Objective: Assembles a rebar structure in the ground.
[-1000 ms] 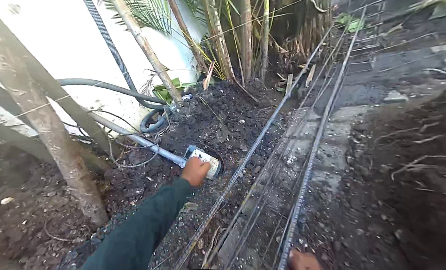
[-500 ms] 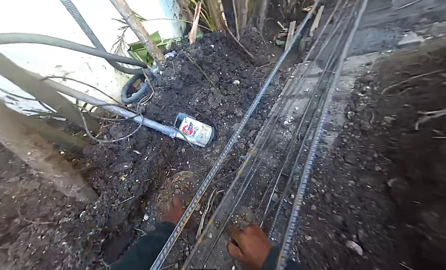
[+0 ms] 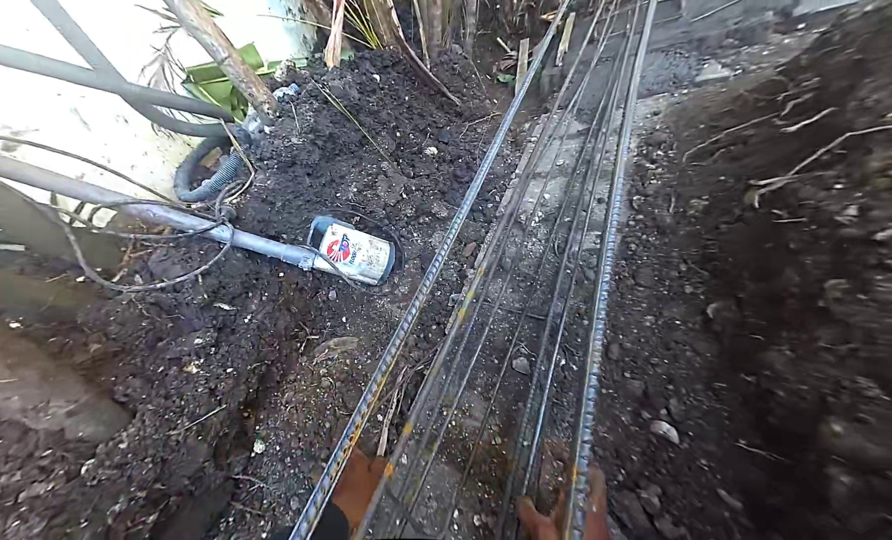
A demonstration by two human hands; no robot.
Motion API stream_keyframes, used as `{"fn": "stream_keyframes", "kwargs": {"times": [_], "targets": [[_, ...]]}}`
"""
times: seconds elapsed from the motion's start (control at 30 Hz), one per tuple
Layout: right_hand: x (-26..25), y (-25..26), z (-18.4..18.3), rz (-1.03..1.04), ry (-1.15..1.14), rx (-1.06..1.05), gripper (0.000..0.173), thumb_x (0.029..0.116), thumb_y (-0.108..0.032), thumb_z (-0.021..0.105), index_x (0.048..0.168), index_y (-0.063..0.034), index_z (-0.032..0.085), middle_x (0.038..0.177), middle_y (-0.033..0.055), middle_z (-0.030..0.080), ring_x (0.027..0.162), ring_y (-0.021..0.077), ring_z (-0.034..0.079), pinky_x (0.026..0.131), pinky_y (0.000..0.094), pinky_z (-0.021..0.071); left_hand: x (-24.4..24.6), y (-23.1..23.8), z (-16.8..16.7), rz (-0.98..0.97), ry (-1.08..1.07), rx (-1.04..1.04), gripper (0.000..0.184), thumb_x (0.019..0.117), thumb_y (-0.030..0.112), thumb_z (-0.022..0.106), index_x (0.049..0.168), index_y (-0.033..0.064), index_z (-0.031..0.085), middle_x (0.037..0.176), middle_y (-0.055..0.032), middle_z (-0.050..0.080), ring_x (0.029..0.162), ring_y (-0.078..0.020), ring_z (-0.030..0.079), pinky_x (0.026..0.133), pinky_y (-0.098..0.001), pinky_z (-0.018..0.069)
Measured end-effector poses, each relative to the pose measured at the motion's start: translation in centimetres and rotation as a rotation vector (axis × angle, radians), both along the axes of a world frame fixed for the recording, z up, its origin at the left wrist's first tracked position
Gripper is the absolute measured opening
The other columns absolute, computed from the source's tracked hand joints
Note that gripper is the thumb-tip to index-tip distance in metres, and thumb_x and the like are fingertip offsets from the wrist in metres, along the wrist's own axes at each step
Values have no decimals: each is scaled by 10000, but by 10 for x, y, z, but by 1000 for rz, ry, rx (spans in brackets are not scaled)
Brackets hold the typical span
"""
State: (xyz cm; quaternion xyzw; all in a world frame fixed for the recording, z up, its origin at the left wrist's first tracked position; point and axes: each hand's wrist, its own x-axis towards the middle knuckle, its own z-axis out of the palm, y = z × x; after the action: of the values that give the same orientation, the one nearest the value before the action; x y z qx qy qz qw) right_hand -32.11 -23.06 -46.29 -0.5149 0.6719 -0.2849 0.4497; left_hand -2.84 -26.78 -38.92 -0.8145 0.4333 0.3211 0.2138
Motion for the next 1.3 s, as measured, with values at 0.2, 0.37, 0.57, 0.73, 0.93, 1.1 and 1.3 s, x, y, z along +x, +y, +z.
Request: {"fn": "stream_keyframes", "kwargs": {"times": [0.2,0.37,0.57,0.73,0.93,1.1,1.3], "targets": [[25,-3,-28,-209,-632,276,262,860,9,587,1114,73,603,682,55,630,494,152,609,474,357,561,5,-16,3,-47,-153,-138,627,1099,456,325,1506,-10,426,1521,-253,460,1459,-406,386,1209,-686,44],[-17,-6,-38,-123,-798,302,286,896,30,508,1179,17,546,806,40,663,587,179,671,550,394,623,21,32,-4,-43,409,-336,630,1024,352,618,1392,-136,464,1159,-296,662,1080,-375,663,1023,-525,491],[22,-3,-21,-541,-831,396,260,1073,-52,354,1276,-40,517,623,-44,442,375,47,373,334,221,372,106,-21,20,43,31,-545,456,1110,339,405,1155,-30,670,1036,-252,676,965,-395,662,875,-595,514],[45,-5,-29,-646,-658,280,388,1143,-256,292,1160,-24,602,543,-46,396,363,62,319,335,238,313,66,-23,58,-423,-408,-947,628,920,359,662,1419,-5,551,1395,-354,523,1294,-572,490,1055,-739,344],[44,-6,-30,-623,-585,255,343,1136,-213,336,1179,-10,608,551,-44,393,388,70,345,364,254,333,1,19,-22,632,573,-293,362,1112,336,438,1123,8,590,761,-80,622,602,-177,617,598,-338,560],[44,-9,-13,-546,-562,268,302,1120,-178,377,1100,16,608,572,-22,433,396,77,387,373,259,380,81,-57,-13,258,270,-477,371,1102,265,413,1115,-26,643,900,-149,600,738,-241,570,715,-451,497],[55,-7,-58,-540,-501,211,272,1107,-179,406,1077,25,585,616,-15,459,453,78,434,429,274,417,114,-60,-95,9,10,-265,519,1093,375,370,1203,-48,650,1233,-276,655,1204,-414,627,1023,-605,474]]}}
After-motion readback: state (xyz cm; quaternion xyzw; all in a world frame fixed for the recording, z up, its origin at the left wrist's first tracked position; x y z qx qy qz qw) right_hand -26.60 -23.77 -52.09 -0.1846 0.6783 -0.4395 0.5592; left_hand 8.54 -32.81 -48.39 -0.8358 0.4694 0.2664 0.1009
